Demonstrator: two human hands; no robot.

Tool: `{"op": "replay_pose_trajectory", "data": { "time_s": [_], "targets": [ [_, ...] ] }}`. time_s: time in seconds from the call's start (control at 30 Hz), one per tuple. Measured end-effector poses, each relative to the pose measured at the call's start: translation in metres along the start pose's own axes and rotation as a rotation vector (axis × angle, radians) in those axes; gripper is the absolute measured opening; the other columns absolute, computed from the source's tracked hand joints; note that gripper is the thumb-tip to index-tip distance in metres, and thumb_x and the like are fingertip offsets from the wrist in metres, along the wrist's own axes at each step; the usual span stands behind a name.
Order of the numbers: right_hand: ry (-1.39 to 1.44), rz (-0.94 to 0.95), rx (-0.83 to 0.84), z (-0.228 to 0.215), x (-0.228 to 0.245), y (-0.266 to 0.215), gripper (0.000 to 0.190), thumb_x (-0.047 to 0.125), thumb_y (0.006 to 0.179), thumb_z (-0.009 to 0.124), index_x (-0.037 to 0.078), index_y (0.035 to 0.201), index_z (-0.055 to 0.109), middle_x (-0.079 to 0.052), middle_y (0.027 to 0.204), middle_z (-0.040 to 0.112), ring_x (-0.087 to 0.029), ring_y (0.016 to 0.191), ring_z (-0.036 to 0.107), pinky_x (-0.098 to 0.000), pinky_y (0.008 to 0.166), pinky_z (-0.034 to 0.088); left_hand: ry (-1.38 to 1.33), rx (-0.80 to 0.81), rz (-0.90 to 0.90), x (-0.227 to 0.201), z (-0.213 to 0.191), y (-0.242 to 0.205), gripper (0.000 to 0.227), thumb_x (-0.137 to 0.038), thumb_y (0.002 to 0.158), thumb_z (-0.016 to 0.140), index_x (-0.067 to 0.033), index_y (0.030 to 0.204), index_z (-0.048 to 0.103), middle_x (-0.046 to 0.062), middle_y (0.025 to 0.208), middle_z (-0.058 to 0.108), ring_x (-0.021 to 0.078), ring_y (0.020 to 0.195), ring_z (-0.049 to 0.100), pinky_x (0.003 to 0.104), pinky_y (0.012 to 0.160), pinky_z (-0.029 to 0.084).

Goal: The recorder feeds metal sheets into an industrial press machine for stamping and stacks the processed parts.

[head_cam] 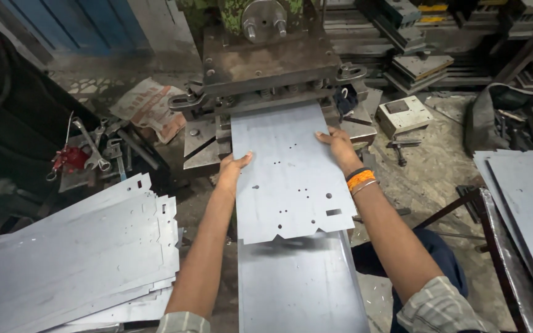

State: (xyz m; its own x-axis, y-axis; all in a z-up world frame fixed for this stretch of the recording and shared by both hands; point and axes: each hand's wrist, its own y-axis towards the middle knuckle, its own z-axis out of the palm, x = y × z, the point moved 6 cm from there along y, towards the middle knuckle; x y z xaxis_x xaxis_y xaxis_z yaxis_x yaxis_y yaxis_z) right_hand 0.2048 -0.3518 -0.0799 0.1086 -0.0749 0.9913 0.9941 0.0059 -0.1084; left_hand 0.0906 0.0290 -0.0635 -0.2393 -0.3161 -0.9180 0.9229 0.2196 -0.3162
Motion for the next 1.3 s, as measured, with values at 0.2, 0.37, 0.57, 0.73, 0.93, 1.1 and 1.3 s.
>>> {"op": "replay_pose_trajectory", "data": {
  "time_s": [0.2,0.37,0.57,0.73,0.93,1.1,1.3],
  "targets": [
    [0.090,-0.001,-0.003,0.025,0.049,-0.047,0.029,0.014,0.082,0.080,0.008,0.110,0.074,-0.007,0.083,0.073,-0.014,0.070,0.074,-0.0275,0.067,0.059,0.011,-0.002,0.018,-0.004,0.007,-0.003,0.052,-0.015,0.075,0.090,-0.0048,0.123,0.071,0.015,0.097,0.074,0.0271,0.083,0.075,0.038,0.077,0.060],
    [0.078,-0.013,0.004,0.020,0.041,-0.039,0.031,0.015,0.083,0.081,0.006,0.112,0.073,-0.007,0.081,0.072,-0.015,0.068,0.074,-0.0282,0.067,0.059,0.000,0.009,0.033,-0.008,0.007,-0.009,0.052,-0.014,0.073,0.092,-0.0059,0.121,0.073,0.014,0.096,0.075,0.0266,0.082,0.074,0.039,0.076,0.060],
    [0.067,0.021,0.004,0.019,0.038,-0.038,0.033,0.015,0.083,0.082,0.007,0.113,0.073,-0.009,0.083,0.073,-0.017,0.071,0.075,-0.0313,0.069,0.060,0.004,0.009,0.012,-0.006,0.006,-0.012,0.053,-0.015,0.073,0.091,-0.0065,0.122,0.073,0.015,0.095,0.075,0.0279,0.082,0.075,0.040,0.075,0.061],
    [0.064,0.033,0.006,0.028,0.053,-0.051,0.035,0.014,0.083,0.082,0.006,0.116,0.073,-0.010,0.085,0.073,-0.018,0.072,0.075,-0.0319,0.070,0.060,-0.001,0.009,0.002,-0.009,0.007,-0.015,0.052,-0.015,0.075,0.091,-0.0070,0.123,0.072,0.015,0.097,0.075,0.0279,0.083,0.076,0.040,0.076,0.062],
    [0.025,0.049,-0.013,0.026,0.057,-0.056,0.036,0.016,0.084,0.081,0.008,0.118,0.072,-0.008,0.088,0.074,-0.017,0.077,0.076,-0.0322,0.073,0.060,-0.018,-0.002,0.003,-0.008,0.007,-0.015,0.055,-0.016,0.074,0.091,-0.0073,0.125,0.072,0.016,0.098,0.075,0.0292,0.083,0.076,0.041,0.076,0.061],
    [-0.054,0.076,-0.008,0.027,0.054,-0.053,0.039,0.020,0.085,0.083,0.011,0.122,0.073,-0.008,0.093,0.075,-0.017,0.080,0.075,-0.0336,0.076,0.059,-0.010,-0.007,0.008,-0.014,0.008,-0.021,0.061,-0.014,0.071,0.092,-0.0037,0.127,0.070,0.017,0.099,0.075,0.0289,0.083,0.075,0.042,0.076,0.062],
    [0.014,0.078,-0.005,0.024,0.046,-0.044,0.038,0.019,0.085,0.082,0.009,0.120,0.072,-0.008,0.089,0.074,-0.018,0.076,0.075,-0.0326,0.072,0.060,-0.013,-0.020,0.001,-0.005,0.007,-0.010,0.060,-0.016,0.071,0.093,-0.0051,0.126,0.072,0.018,0.099,0.075,0.0307,0.084,0.076,0.043,0.075,0.062]
  ]
}}
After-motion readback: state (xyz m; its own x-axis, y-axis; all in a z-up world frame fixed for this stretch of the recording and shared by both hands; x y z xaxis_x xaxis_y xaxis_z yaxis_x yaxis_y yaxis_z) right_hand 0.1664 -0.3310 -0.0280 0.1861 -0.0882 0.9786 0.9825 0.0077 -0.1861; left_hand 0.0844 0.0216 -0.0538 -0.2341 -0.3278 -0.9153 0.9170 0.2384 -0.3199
